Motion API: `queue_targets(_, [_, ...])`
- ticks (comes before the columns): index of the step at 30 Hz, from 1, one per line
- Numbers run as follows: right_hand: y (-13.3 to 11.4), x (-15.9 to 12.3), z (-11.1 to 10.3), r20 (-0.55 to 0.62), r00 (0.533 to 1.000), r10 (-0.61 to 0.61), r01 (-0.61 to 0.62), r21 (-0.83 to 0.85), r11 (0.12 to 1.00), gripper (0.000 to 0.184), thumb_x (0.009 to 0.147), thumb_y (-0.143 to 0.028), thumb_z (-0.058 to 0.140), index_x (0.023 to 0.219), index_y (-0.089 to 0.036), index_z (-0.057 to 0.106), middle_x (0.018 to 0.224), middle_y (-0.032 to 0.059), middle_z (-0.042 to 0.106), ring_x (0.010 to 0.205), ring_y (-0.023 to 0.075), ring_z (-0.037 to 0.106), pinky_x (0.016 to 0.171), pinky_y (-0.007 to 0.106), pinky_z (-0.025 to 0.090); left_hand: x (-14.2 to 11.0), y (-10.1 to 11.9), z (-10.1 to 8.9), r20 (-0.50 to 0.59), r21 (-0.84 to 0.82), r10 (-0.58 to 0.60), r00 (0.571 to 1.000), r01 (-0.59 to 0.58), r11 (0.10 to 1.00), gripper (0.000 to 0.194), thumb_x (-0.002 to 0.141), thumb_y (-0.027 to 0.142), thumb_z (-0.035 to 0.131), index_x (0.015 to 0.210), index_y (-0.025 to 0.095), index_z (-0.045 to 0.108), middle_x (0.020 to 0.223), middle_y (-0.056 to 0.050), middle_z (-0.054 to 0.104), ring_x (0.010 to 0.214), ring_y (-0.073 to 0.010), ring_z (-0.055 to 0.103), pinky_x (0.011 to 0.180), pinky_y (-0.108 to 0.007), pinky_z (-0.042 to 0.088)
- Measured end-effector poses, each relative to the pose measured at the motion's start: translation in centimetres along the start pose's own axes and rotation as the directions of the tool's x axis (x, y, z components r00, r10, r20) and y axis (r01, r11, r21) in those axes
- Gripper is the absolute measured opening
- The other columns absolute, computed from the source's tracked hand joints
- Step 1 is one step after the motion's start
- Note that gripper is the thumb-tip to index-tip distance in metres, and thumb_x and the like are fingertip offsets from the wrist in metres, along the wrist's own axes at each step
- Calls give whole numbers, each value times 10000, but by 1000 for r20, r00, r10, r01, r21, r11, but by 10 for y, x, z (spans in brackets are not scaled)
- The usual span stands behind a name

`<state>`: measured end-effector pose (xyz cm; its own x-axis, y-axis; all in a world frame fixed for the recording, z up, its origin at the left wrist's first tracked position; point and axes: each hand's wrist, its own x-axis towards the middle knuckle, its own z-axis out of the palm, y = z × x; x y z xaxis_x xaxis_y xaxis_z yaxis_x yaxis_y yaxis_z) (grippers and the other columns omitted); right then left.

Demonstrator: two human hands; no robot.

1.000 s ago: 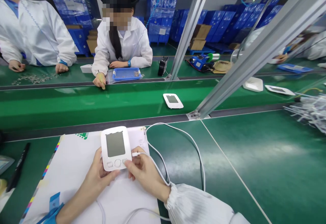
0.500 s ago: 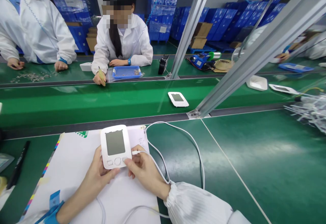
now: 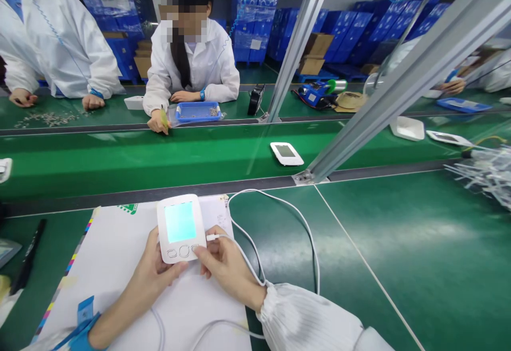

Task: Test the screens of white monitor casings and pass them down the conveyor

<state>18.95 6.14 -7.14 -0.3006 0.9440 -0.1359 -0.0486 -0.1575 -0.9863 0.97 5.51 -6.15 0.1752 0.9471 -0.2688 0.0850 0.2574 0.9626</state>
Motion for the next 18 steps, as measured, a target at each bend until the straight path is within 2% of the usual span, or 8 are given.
queue_targets(6, [0,0,0,-1,1000,4,-4,-23,1000,409,866,-599,605,783,-209,512,575,-21,545,499,140,548,484,255,474,0,-1,-1,0,8,-16,1000,16,1000,643,783,365,703,1277,276,301,976,-32,667,858,-225,632,556,-256,445])
queue_targets(10, [-1,0,1,-5,1000,-2,2,-33,999,424,859,-615,603,776,-209,513,601,-19,539,493,138,546,475,256,475,1,-5,-3,23,3,16,1000,-16,1000,649,786,392,710,1275,273,300,990,-38,673,833,-223,640,563,-266,453])
queue_targets(18, [4,0,0,0,1000,6,-6,1,1000,409,869,-592,615,816,-201,508,591,-25,553,493,129,542,486,244,470,2,-8,-5,52,-9,38,998,-37,999,644,805,375,704,1281,264,285,1000,-45,684,868,-223,640,669,-294,505])
